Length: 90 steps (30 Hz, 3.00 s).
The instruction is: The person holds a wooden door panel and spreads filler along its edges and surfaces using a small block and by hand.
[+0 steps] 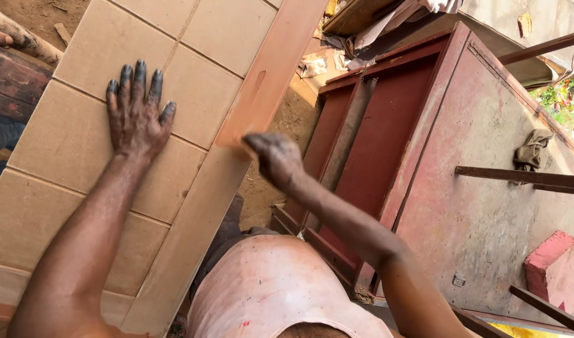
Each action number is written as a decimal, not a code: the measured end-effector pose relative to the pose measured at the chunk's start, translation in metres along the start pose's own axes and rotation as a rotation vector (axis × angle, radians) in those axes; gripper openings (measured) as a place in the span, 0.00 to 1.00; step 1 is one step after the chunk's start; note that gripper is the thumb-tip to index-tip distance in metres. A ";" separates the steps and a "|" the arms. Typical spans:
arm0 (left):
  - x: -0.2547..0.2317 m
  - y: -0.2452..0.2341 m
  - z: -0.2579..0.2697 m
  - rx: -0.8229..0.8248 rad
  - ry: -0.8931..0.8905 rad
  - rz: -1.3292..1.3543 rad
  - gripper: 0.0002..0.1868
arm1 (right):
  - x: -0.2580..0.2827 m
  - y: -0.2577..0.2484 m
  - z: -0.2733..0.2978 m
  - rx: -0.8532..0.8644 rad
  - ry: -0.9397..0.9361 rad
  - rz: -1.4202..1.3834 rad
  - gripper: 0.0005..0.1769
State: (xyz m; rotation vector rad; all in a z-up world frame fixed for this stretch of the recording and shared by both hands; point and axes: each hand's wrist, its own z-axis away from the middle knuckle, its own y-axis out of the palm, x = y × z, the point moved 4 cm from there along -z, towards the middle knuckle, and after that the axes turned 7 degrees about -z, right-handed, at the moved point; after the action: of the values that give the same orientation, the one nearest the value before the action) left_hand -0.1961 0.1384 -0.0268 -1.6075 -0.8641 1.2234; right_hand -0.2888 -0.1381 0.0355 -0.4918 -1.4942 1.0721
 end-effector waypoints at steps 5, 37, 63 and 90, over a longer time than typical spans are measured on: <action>0.024 -0.027 0.087 0.018 0.000 -0.035 0.35 | -0.031 -0.002 -0.015 -0.267 -0.148 0.247 0.31; 0.036 -0.028 0.095 -0.044 -0.042 -0.087 0.34 | -0.009 0.049 -0.045 -0.043 -0.516 0.102 0.34; 0.036 -0.024 0.096 -0.010 -0.033 -0.084 0.33 | 0.145 0.102 0.076 -0.035 -0.279 0.097 0.23; 0.030 -0.026 0.095 0.002 -0.046 -0.072 0.34 | 0.017 0.070 -0.053 -0.262 0.079 0.223 0.10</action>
State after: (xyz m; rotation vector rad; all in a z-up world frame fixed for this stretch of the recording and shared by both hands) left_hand -0.2795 0.1979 -0.0211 -1.5386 -0.9416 1.2147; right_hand -0.2617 -0.0722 -0.0182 -0.8923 -1.5429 1.0182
